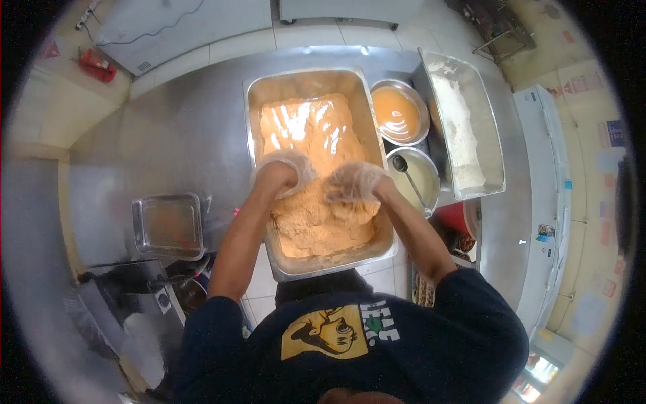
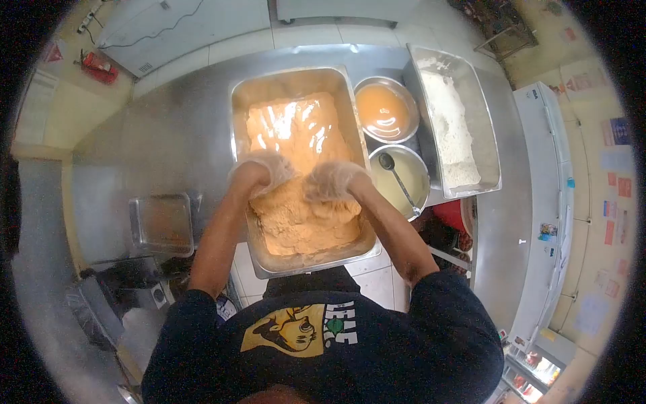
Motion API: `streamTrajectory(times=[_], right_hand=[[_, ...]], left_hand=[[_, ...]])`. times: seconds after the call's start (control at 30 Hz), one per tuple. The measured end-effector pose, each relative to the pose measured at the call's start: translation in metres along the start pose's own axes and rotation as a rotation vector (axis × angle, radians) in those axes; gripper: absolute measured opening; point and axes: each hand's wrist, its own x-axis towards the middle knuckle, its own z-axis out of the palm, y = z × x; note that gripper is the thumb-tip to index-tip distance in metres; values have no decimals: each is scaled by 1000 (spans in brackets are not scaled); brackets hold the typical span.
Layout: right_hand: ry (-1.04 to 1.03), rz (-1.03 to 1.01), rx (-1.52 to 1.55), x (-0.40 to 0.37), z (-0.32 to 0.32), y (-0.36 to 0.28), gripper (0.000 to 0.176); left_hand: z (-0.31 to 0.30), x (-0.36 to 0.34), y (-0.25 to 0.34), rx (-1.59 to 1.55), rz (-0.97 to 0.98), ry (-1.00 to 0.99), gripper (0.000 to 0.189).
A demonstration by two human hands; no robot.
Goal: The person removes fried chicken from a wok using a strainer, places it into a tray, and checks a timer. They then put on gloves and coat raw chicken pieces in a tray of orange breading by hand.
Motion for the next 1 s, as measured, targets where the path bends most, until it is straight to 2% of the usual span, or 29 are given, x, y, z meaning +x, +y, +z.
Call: streamTrajectory(times=[0.03,0.07,0.1,0.17,0.2,0.23,0.27,0.3,0.37,0.4,0.47,0.5,0.57,0.6,0.67,0.73,0.77,0.83,0.87,0.93,0.97,1.0], right_hand=[[-39,-26,84,-11,-7,-3,51],[87,-30,154,-6,-4,13,45],[99,-32,144,3,-13,24,45],[447,127,244,27,-36,48,35],[463,126,241,61,-38,74,35],[534,211,77,111,-28,108,33],[580,252,-5,144,-18,119,32],[623,296,-85,176,-9,129,31],[778,168,-264,213,19,113,27],[764,168,-246,225,44,114,27],[417,128,-129,181,30,78,25],[256,111,-26,151,16,66,24],[107,98,132,104,-11,68,22],[139,120,166,94,-26,73,21],[347,203,251,98,-49,82,20],[575,202,437,133,-50,86,19],[603,175,512,153,-43,76,19],[527,33,-529,190,-25,51,23],[519,40,-516,192,-12,51,23],[573,-383,164,194,9,55,25],[573,-390,154,211,7,74,25],[557,-359,612,238,1,99,25]], left_hand=[[5,7,-7,-65,53,104,39],[-5,12,-6,-97,79,163,39],[-18,12,-1,-126,106,221,40],[-73,35,11,-27,-101,36,43],[-83,50,5,-18,-100,48,43],[-85,68,-5,-114,-178,115,44],[-83,85,-13,-210,-256,186,45],[-68,100,-21,-196,-255,198,45],[-16,113,-39,306,-39,699,44],[-14,98,-31,307,-40,676,44],[-36,60,3,-102,-189,136,43],[-29,62,-4,-107,-191,120,43],[-22,72,-30,-110,-102,-94,42],[-27,64,-35,-76,-28,141,40],[-82,36,-16,-75,-92,108,38],[-107,39,-10,-87,-167,133,36],[-120,40,-8,-94,-204,146,35],[-128,67,-16,125,-103,213,34],[-127,79,-26,129,-96,198,34],[-120,98,-50,-136,-26,236,39],[-117,105,-53,-140,-30,247,39],[-116,110,-56,-222,-7,293,41]])
